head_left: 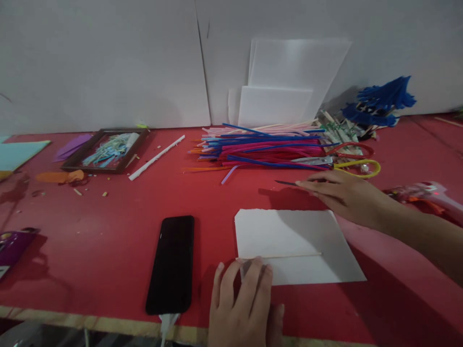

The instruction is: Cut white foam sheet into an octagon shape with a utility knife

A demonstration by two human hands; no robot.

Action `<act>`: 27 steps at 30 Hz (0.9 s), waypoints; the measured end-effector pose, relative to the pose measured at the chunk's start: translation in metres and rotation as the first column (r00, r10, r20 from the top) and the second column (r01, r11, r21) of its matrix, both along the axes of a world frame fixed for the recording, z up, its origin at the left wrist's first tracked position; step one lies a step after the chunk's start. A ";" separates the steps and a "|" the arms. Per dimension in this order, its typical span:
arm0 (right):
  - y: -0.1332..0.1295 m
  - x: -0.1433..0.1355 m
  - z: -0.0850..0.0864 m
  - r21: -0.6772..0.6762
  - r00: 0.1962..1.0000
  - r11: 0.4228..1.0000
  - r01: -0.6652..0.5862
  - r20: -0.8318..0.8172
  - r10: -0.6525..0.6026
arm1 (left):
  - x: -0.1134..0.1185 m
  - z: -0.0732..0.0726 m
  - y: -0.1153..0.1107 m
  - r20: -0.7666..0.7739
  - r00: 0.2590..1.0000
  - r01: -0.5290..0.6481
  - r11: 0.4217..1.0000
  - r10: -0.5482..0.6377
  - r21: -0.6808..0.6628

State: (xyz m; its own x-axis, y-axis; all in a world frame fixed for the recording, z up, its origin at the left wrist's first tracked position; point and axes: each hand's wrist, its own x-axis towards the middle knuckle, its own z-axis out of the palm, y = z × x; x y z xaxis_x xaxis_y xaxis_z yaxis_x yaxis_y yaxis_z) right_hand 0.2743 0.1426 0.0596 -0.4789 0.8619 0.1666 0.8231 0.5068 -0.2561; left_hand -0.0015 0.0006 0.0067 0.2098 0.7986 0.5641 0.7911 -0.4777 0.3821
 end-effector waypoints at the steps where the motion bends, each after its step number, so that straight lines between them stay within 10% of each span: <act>1: 0.003 -0.001 -0.001 0.006 1.000 1.000 0.008 -0.005 -0.008 | 0.000 0.000 0.000 0.001 1.000 0.005 1.000 -0.005 -0.003; 11: 0.012 0.007 -0.041 0.068 0.997 0.997 0.028 -0.080 -0.023 | 0.004 0.005 0.003 -0.109 0.994 -0.023 0.990 0.008 -0.139; 27: -0.014 -0.051 -0.018 -0.263 0.993 0.964 0.028 -0.102 -0.057 | 0.002 0.019 0.012 -0.304 0.953 -0.073 0.970 -0.001 -0.231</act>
State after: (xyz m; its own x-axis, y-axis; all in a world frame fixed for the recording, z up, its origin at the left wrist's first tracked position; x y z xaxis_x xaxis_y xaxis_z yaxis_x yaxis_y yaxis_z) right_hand 0.2238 0.1285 0.0411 -0.4323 0.9016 -0.0185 0.8030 0.3755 -0.4628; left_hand 0.0003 0.0122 0.0254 0.3081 0.9112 0.2734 0.9011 -0.3717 0.2233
